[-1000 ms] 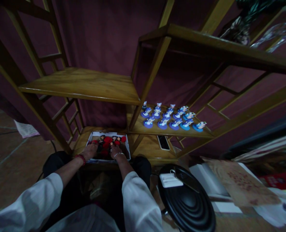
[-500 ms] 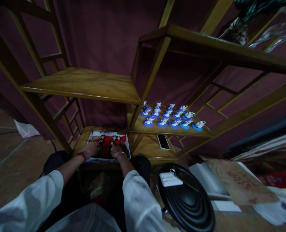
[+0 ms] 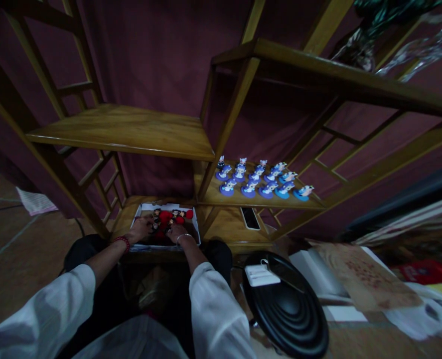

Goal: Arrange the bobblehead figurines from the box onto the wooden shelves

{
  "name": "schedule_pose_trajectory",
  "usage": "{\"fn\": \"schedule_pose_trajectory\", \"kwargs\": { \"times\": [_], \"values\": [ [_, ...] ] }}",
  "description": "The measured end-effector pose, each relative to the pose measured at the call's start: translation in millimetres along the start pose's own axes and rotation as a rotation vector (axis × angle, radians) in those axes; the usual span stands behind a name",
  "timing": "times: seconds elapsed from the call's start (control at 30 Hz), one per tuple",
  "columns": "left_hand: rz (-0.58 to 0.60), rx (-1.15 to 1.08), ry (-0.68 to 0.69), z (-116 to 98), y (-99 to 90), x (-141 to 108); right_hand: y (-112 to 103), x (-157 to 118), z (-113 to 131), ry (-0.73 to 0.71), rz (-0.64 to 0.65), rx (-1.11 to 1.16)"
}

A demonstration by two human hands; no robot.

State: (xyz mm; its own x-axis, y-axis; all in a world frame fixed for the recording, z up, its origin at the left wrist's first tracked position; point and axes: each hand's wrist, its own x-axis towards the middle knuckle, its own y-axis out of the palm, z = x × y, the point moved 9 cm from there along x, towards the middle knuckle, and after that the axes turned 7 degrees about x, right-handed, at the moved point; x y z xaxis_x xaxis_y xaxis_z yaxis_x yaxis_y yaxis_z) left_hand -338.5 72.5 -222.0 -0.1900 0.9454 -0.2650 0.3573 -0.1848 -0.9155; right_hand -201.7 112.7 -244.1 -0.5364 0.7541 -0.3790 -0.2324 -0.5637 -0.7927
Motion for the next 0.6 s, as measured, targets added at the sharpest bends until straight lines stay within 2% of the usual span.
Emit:
{"fn": "schedule_pose_trajectory", "kwargs": {
  "times": [0.43,0.6],
  "values": [
    [-0.123,-0.007,0.000,-14,-15.3,-16,5,3,21,-0.012,-0.014,0.053],
    [-0.082,-0.036,0.000,-23,-10.1,-18,4,2,19,-0.010,-0.036,0.084]
  ]
}}
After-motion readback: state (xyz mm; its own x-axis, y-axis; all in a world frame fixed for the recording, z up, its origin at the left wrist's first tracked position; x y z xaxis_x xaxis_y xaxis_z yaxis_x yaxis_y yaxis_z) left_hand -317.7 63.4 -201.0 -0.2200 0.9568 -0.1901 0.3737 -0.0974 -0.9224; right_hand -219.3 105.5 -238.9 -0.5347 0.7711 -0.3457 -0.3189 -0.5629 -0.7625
